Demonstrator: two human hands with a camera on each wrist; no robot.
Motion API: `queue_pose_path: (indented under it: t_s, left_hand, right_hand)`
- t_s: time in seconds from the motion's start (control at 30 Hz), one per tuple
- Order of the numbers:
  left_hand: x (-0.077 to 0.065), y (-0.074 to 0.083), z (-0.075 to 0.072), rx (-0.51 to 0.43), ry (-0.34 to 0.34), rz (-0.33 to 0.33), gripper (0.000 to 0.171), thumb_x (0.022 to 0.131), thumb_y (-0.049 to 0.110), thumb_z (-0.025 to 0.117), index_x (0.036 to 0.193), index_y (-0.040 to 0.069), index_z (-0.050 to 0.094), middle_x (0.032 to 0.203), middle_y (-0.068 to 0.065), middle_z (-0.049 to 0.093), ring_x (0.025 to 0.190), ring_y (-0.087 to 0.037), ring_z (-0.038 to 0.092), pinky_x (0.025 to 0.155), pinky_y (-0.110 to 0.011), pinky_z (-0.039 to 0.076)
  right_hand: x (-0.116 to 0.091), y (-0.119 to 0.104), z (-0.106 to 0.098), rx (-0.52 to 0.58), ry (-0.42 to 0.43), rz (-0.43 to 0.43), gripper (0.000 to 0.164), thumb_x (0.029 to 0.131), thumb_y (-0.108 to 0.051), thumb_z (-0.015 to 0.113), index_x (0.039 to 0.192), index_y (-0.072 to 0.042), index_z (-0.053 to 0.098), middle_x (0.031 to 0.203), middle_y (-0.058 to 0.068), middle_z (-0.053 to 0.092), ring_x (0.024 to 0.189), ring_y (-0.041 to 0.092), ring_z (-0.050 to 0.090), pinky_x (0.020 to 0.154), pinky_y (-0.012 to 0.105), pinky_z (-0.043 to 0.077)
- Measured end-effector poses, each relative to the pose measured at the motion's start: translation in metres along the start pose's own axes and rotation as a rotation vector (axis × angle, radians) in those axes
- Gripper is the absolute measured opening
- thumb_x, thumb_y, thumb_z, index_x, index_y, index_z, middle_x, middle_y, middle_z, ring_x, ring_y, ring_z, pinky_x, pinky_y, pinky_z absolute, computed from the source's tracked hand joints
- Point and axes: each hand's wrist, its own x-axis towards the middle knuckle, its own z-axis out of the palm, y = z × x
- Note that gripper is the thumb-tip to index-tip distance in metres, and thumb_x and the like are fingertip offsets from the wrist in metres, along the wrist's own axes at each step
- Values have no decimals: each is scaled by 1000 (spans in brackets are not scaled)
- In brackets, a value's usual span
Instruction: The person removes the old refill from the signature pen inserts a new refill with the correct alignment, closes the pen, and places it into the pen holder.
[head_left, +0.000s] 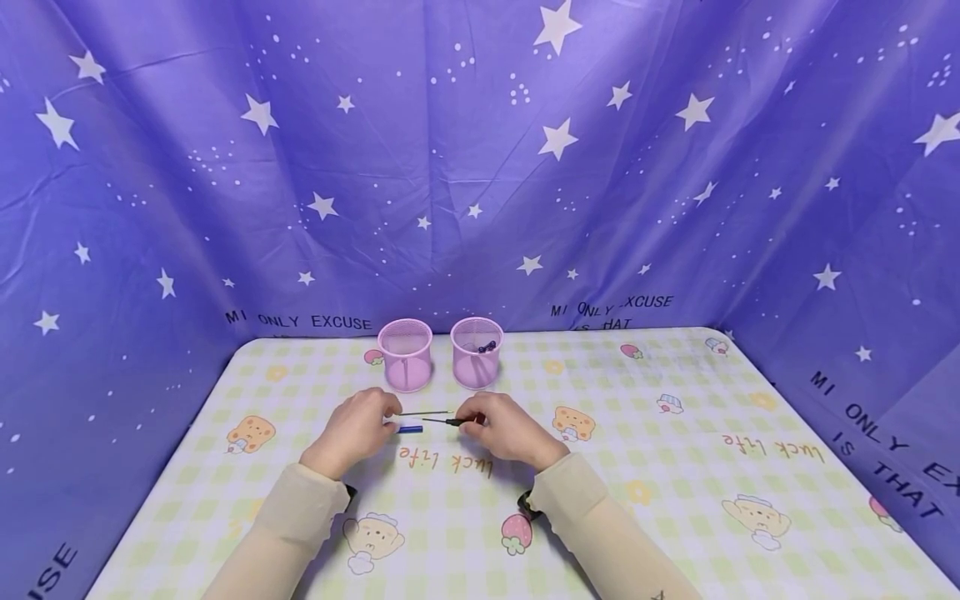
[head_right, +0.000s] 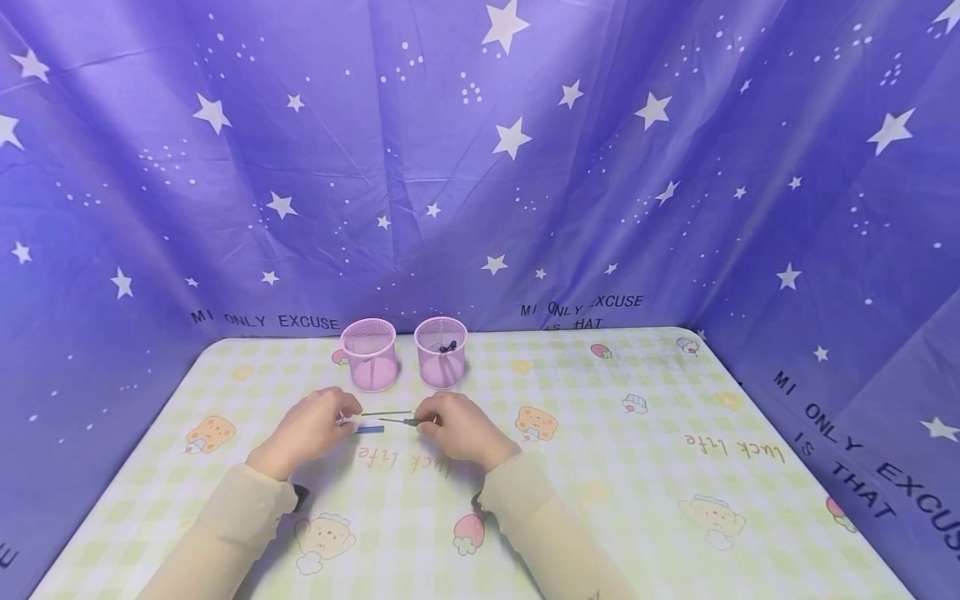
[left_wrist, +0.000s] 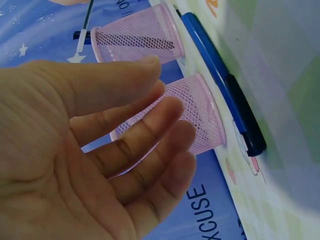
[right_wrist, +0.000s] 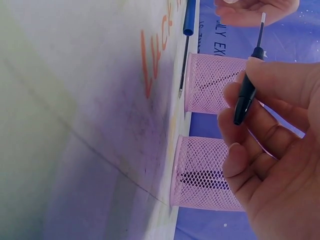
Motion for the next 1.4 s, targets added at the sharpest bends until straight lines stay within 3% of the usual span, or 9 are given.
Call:
queue_pose_path:
  t_s: [0.33,0.7,1.07,1.4]
  left_hand:
    - [0,-2,5,36,-46,-19,20,73,2,74,92,8,72,82,-4,64,78,-20,59,74,-42,50]
    - [4,-10,12,-69,-100,-53,20,73,8,79,91,10,71,84,0,67,80,-18,62,78,-42,49]
    - [6,-17,17,-97,-107,-61,17,71,4,78,76,12,65,73,3,59,68,-13,51,68,-34,45]
    - [5,-19,16,-85,-144,-79,17,72,1,74,73,13,63,70,4,54,67,-14,49,66,-32,42]
  right_hand:
    - [0,1,1,-2,-2,-7,12,88,-10,66,98,-13,71,87,-9,62,77,7,55,71,25,48]
    - [0,0,1,4,-4,-7,12,88,-10,66,98,-13,72,86,-9,62,76,7,55,70,24,48]
    - [0,1,1,1,-2,-19,12,88,-9,65,97,-13,72,86,-9,61,75,6,54,69,24,47]
    - [0,1,2,-7,-6,-11,11,88,-10,65,97,-13,71,86,-9,61,75,7,54,69,24,47]
